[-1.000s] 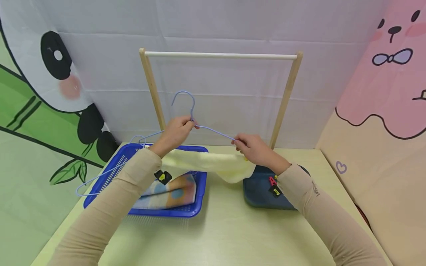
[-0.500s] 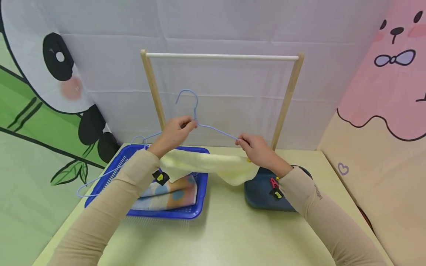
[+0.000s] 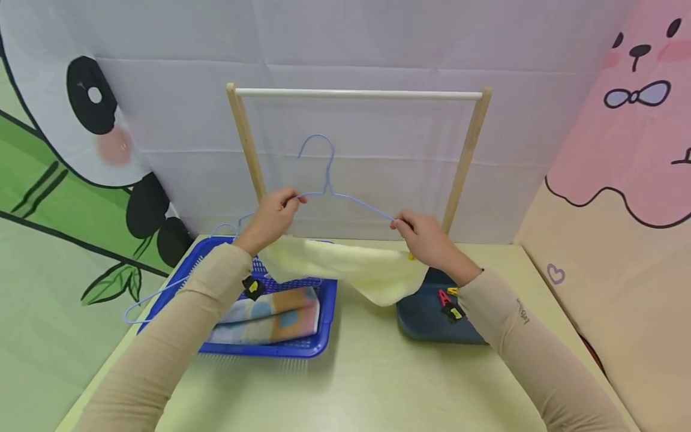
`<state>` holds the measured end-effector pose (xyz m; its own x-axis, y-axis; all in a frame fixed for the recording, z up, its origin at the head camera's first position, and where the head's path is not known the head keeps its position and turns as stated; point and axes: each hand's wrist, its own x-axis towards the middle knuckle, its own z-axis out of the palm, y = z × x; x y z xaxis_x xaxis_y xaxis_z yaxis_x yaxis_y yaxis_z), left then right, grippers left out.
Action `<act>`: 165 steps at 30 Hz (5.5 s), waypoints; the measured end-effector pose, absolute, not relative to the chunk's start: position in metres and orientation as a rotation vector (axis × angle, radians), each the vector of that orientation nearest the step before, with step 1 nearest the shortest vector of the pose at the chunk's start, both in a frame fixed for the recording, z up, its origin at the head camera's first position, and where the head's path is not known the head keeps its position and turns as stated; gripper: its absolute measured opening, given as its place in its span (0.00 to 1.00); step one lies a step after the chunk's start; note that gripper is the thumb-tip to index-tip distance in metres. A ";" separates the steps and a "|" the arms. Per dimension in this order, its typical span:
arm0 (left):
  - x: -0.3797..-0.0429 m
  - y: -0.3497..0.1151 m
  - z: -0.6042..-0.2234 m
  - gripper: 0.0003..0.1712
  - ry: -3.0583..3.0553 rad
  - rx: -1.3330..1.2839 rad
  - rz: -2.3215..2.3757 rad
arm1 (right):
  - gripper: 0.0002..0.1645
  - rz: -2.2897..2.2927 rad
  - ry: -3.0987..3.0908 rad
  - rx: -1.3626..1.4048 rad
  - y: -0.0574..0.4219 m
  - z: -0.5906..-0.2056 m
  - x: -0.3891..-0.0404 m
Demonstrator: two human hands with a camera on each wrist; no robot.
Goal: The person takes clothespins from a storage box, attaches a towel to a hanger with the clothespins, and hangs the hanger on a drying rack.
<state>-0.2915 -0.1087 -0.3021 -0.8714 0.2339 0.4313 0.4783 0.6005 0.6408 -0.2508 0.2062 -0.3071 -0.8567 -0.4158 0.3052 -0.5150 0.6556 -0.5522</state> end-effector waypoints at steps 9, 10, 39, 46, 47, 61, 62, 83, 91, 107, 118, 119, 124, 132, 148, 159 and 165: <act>-0.308 -0.100 -0.295 0.18 -2.511 -0.561 -0.809 | 0.20 0.976 -2.732 0.680 0.213 -0.293 -0.252; -0.310 -0.098 -0.293 0.18 -2.497 -0.563 -0.784 | 0.20 0.982 -2.726 0.673 0.215 -0.291 -0.253; -0.337 -0.060 -0.241 0.13 -2.560 -0.493 -0.484 | 0.23 0.923 -2.670 0.397 0.229 -0.253 -0.254; -0.343 -0.056 -0.229 0.12 -2.585 -0.453 -0.454 | 0.23 0.930 -2.665 0.383 0.229 -0.245 -0.261; -0.345 -0.055 -0.228 0.12 -2.587 -0.449 -0.445 | 0.23 0.933 -2.663 0.379 0.230 -0.245 -0.262; -0.358 -0.046 -0.213 0.13 -2.632 -0.386 -0.387 | 0.21 1.054 -2.702 0.305 0.231 -0.238 -0.274; -0.359 -0.046 -0.213 0.13 -2.634 -0.382 -0.389 | 0.21 1.063 -2.705 0.302 0.230 -0.237 -0.274; -0.366 -0.047 -0.211 0.13 -2.667 -0.360 -0.435 | 0.21 1.112 -2.710 0.286 0.226 -0.236 -0.279; -0.368 -0.046 -0.224 0.13 -2.682 -0.411 -0.480 | 0.19 1.083 -2.723 0.288 0.226 -0.241 -0.277; -0.373 -0.043 -0.241 0.14 -2.727 -0.426 -0.614 | 0.18 1.012 -2.706 0.268 0.224 -0.259 -0.273; -0.372 -0.035 -0.247 0.18 -2.742 -0.369 -0.594 | 0.20 0.899 -2.717 0.276 0.224 -0.256 -0.266; -0.372 -0.034 -0.247 0.19 -2.751 -0.373 -0.577 | 0.20 0.894 -2.718 0.271 0.224 -0.256 -0.267; -0.373 -0.029 -0.249 0.24 -2.806 -0.412 -0.504 | 0.19 0.887 -2.721 0.245 0.227 -0.257 -0.267; -0.376 -0.029 -0.253 0.29 -2.900 -0.461 -0.602 | 0.19 0.904 -2.727 0.223 0.229 -0.257 -0.265; -0.374 -0.046 -0.244 0.30 -2.903 -0.470 -0.641 | 0.19 0.912 -2.734 0.290 0.212 -0.263 -0.265; -0.370 -0.064 -0.244 0.31 -2.917 -0.426 -0.647 | 0.17 0.893 -2.695 0.360 0.194 -0.266 -0.268; -0.367 -0.071 -0.242 0.31 -2.913 -0.415 -0.627 | 0.17 0.928 -2.705 0.383 0.188 -0.265 -0.270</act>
<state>-0.3672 -0.0712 -0.2424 -0.9533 0.2379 0.1860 0.2934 0.8756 0.3838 -0.2695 0.1879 -0.2647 -0.9327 -0.1634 0.3215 -0.3263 0.7618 -0.5597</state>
